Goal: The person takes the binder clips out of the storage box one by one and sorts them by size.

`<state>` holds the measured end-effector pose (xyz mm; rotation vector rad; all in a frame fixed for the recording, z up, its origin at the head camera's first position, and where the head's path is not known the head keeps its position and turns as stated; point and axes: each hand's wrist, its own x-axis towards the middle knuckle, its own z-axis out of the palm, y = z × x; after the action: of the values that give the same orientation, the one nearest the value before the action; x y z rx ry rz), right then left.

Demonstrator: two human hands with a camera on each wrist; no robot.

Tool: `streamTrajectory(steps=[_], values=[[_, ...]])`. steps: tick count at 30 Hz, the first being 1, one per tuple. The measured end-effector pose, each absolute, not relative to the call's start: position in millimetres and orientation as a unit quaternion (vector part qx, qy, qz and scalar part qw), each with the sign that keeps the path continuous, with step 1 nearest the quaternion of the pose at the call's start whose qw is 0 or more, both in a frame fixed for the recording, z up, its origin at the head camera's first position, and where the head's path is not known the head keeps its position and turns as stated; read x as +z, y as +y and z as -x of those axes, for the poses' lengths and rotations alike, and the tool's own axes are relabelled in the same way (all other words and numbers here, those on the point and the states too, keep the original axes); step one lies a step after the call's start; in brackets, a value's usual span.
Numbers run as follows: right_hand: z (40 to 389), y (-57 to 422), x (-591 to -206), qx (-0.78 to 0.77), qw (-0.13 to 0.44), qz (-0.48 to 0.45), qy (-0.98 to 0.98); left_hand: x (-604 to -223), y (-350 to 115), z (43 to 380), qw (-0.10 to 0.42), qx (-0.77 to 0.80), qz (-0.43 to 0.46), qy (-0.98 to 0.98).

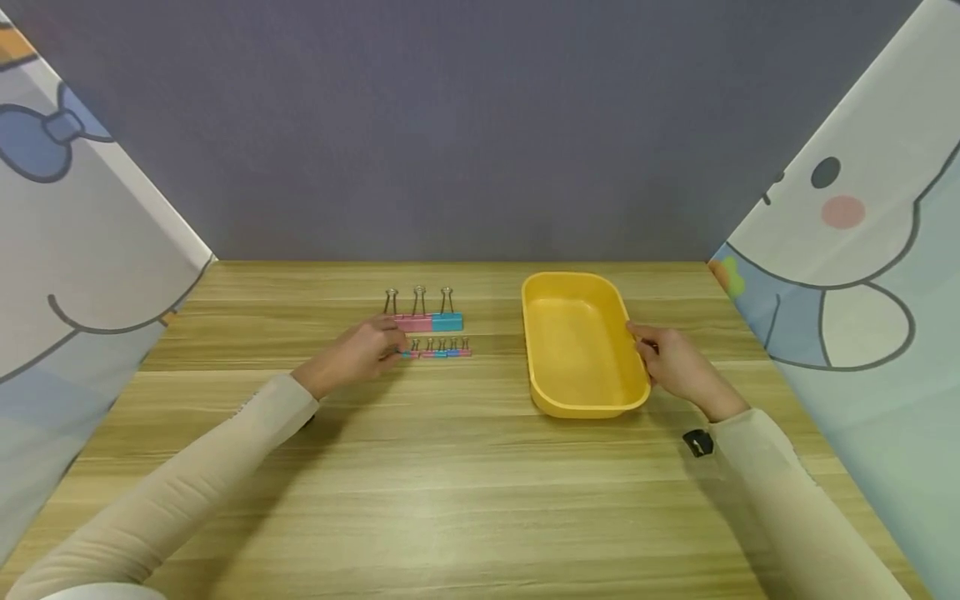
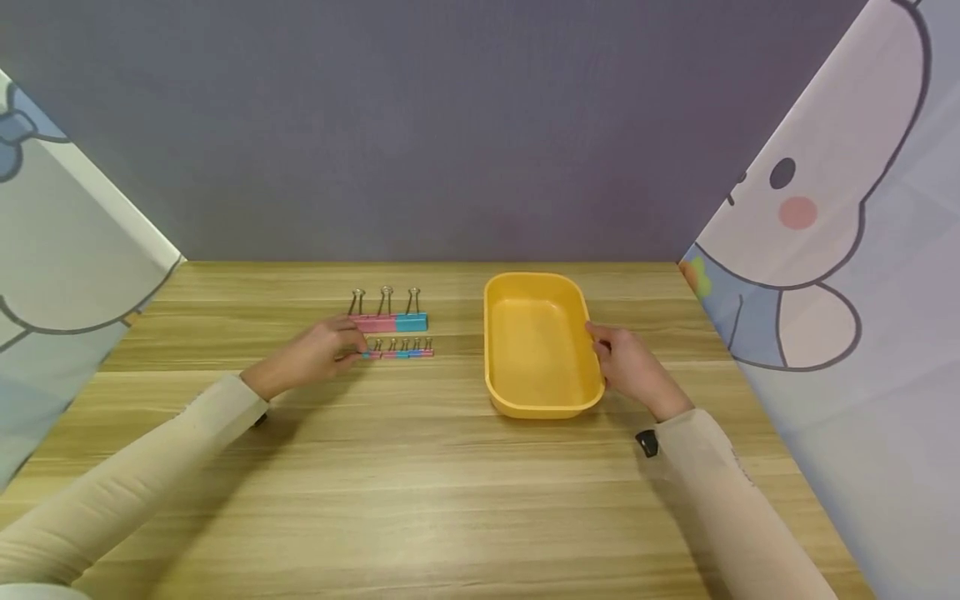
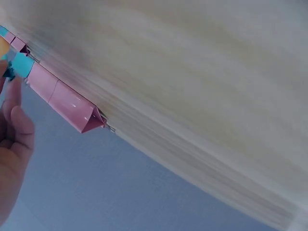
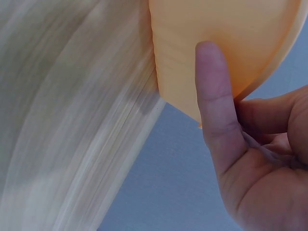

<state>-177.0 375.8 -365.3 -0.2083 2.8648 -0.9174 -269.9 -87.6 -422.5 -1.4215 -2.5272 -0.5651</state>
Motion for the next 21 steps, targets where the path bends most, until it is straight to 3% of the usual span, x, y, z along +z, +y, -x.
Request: streamTrajectory(steps=[9,21], values=[[177.6,376.5,-363.9,-0.294,0.061,0.076,0.951,-420.3,-96.8,271.3,-0.007,-0.178,0.429,-0.886],[183.2,378.0,-357.1,-0.284,0.053,0.082,0.954,-410.6,-96.4,270.6,-0.010,-0.169,0.405,-0.898]])
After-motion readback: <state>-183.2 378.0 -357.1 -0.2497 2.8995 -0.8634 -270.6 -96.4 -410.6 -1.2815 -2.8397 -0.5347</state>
